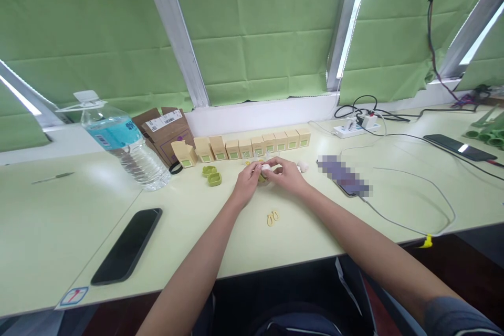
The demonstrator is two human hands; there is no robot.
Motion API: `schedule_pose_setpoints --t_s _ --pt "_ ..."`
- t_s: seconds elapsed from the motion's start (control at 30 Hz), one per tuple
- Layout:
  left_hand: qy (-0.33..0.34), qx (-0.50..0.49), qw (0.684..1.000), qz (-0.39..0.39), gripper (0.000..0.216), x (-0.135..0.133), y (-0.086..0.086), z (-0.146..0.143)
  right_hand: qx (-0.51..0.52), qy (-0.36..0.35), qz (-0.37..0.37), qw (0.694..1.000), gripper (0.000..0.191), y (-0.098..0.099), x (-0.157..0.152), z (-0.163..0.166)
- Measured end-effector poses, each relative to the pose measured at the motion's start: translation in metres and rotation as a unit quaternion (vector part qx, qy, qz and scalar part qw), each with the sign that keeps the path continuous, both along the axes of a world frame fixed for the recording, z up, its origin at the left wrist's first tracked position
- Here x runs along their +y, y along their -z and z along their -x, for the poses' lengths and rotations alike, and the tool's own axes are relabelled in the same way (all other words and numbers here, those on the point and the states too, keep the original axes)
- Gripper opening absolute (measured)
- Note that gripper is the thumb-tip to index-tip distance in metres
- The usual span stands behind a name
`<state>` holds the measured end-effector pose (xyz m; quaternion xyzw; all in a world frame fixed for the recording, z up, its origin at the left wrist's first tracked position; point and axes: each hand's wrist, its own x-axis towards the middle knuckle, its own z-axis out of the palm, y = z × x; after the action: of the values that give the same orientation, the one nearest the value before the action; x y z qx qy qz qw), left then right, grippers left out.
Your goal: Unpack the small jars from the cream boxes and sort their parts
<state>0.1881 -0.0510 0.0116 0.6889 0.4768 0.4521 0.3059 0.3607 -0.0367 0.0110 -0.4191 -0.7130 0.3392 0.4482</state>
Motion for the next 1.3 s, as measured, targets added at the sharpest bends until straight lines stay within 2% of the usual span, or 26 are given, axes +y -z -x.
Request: schedule_pose_setpoints --t_s 0.17,0.4,0.67,0.9,1.07,1.3 --pt "0.003 -0.019 0.999 0.029 0.050 0.000 0.000 0.000 -0.001 0.013 -0.015 1.000 0.027 -0.002 0.001 -0.002" --pt "-0.052 0.066 0.996 0.003 0.046 -0.004 -0.007 0.003 -0.013 0.047 -0.055 0.997 0.029 -0.012 0.004 -0.016" --pt "-0.055 0.102 0.993 -0.003 0.045 -0.005 -0.008 0.002 -0.127 0.109 -0.134 0.977 0.029 -0.021 0.020 -0.051" --pt "-0.050 0.110 0.993 -0.002 0.046 -0.004 -0.007 0.003 -0.211 0.166 -0.135 0.954 0.036 -0.015 0.030 -0.066" --pt "-0.047 0.109 0.993 -0.002 0.044 -0.005 -0.008 0.002 -0.255 0.196 -0.137 0.937 0.029 -0.006 0.038 -0.070" --pt "-0.045 0.101 0.994 -0.006 0.042 -0.005 -0.007 0.002 -0.302 0.162 -0.124 0.931 0.034 0.007 0.051 -0.071"
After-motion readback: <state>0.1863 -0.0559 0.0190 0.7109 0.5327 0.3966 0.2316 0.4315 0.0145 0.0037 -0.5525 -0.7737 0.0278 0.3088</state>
